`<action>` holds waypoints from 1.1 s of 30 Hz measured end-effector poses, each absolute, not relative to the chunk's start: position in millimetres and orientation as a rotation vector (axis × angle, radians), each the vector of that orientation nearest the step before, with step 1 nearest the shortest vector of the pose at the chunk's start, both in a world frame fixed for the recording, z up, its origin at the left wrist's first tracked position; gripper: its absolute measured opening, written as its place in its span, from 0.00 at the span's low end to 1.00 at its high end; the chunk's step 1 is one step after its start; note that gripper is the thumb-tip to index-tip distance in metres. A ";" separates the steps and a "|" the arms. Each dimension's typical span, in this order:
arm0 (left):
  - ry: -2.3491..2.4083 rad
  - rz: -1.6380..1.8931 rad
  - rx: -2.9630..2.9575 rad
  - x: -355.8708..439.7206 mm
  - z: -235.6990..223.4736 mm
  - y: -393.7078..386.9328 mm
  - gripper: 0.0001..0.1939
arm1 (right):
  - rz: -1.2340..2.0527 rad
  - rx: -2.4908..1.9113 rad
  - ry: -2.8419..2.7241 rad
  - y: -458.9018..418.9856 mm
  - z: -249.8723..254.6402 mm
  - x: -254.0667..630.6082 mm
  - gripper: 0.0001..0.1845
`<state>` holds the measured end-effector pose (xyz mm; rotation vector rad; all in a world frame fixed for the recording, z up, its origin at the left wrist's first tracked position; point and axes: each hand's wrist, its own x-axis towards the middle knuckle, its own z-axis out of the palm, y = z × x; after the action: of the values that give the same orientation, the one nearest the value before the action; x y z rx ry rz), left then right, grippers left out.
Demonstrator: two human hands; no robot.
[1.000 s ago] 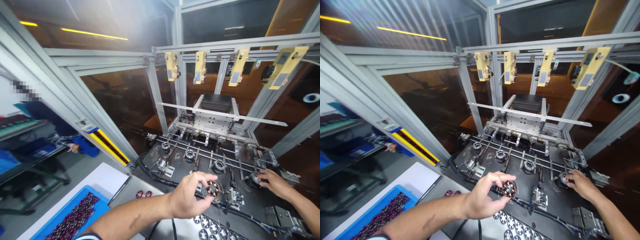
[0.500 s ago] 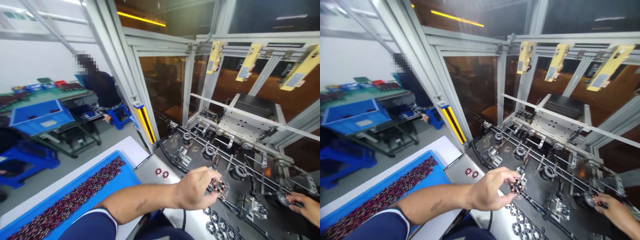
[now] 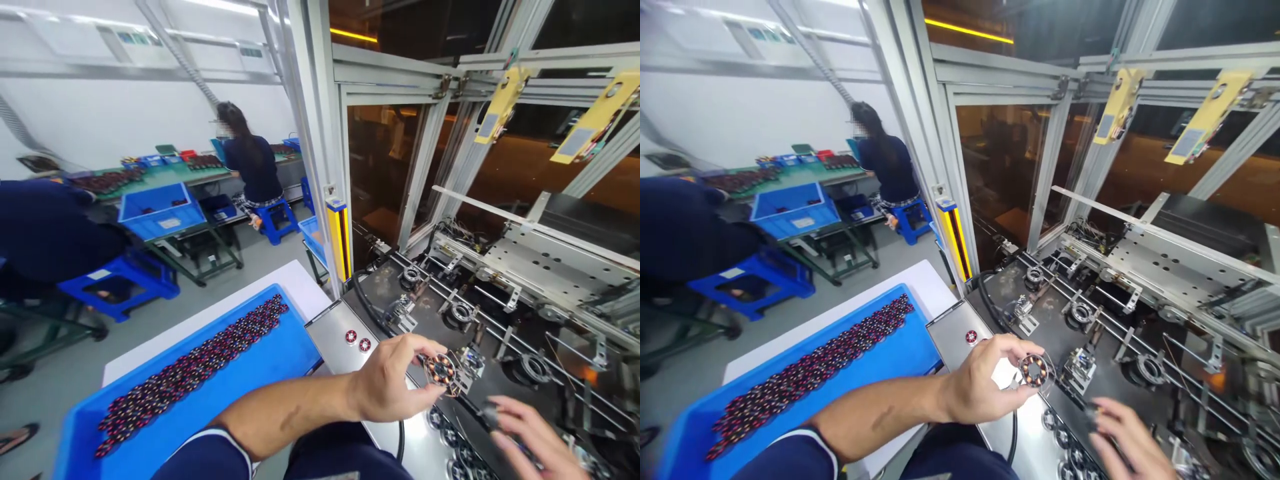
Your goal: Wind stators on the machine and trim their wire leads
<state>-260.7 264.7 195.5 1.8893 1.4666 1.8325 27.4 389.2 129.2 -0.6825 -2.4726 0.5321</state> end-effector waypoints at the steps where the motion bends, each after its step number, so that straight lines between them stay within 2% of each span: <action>1: 1.471 1.828 1.846 -262.2 194.9 261.9 0.24 | 0.544 -0.564 -2.526 370.1 121.2 0.9 0.09; 3: 1.483 1.808 1.751 -265.1 193.4 255.9 0.26 | 0.546 -0.418 -2.604 338.2 98.8 -47.4 0.08; 7: 1.619 1.666 1.482 -277.3 175.7 239.2 0.27 | 0.515 -0.349 -2.683 302.7 38.9 -119.5 0.12; 11: 1.921 1.562 1.200 -306.0 118.7 210.5 0.27 | 0.431 -0.388 -2.703 293.0 -5.0 -168.9 0.06; 13: 2.093 1.495 1.063 -322.6 80.2 194.3 0.23 | 0.387 -0.421 -2.708 292.9 -12.8 -184.1 0.04; 16: 2.242 1.371 0.961 -340.8 26.6 177.8 0.19 | 0.354 -0.451 -2.699 294.4 -9.2 -184.3 0.07; 21: 2.280 1.253 1.002 -346.1 -24.4 184.1 0.15 | 0.318 -0.566 -2.654 297.1 12.9 -107.3 0.13; 27: 2.286 1.240 1.080 -341.6 -22.4 183.3 0.18 | 0.125 -0.867 -2.572 294.8 23.7 7.7 0.12; 33: 2.232 1.254 1.187 -325.6 20.7 163.1 0.17 | 0.054 -0.953 -2.575 283.4 11.0 30.0 0.13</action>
<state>-325.6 163.1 20.7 1.1871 2.2321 1.2540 30.0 283.4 11.0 -0.9526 -2.5755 0.0541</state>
